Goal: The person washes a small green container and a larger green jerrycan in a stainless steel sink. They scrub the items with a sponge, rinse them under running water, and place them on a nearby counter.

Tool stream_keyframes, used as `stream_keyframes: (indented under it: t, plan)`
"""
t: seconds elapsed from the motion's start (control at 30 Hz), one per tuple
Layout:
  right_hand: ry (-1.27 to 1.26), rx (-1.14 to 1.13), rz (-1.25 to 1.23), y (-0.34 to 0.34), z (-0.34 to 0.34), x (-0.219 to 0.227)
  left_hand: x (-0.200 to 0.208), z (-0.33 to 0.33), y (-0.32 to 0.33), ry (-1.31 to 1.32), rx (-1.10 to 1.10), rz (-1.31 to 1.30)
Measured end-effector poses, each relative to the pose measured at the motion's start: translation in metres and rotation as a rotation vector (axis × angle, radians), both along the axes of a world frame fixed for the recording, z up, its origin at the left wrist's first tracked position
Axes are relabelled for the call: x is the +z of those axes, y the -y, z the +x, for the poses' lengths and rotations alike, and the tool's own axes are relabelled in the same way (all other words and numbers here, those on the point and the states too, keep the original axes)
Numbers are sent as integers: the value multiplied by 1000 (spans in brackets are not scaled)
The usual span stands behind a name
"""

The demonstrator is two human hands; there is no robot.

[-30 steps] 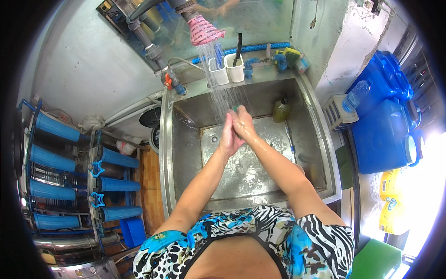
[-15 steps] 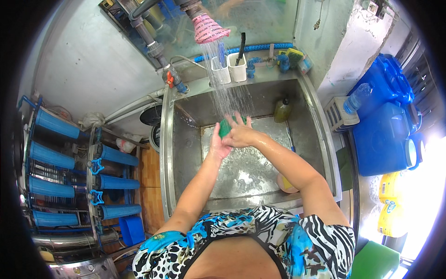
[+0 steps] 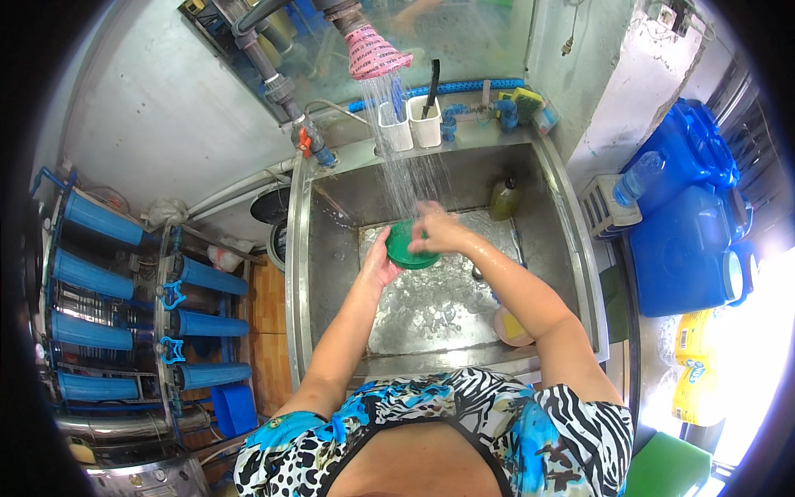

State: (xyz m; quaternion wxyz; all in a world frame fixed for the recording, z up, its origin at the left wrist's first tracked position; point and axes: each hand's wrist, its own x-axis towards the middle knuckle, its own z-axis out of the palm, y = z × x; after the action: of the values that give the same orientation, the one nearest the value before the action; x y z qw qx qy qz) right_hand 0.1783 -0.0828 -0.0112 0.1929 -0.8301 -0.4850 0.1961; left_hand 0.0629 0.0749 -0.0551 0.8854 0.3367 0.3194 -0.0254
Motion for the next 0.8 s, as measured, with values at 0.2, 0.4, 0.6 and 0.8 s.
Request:
stream_keyframes:
  t: [0.2, 0.4, 0.6, 0.8]
  plan:
    - [-1282, -467, 360, -1, 0, -36, 35, 9, 1, 124, -84, 1094]
    - [-837, -560, 474, 2, 3, 8, 4, 14, -1, 126, 134, 977]
    - [-610, -463, 269, 20, 15, 65, -12, 20, 6, 3, -213, 259]
    - [-1062, -590, 234, 38, 16, 34, 63, -2, -1, -101, -284, 454]
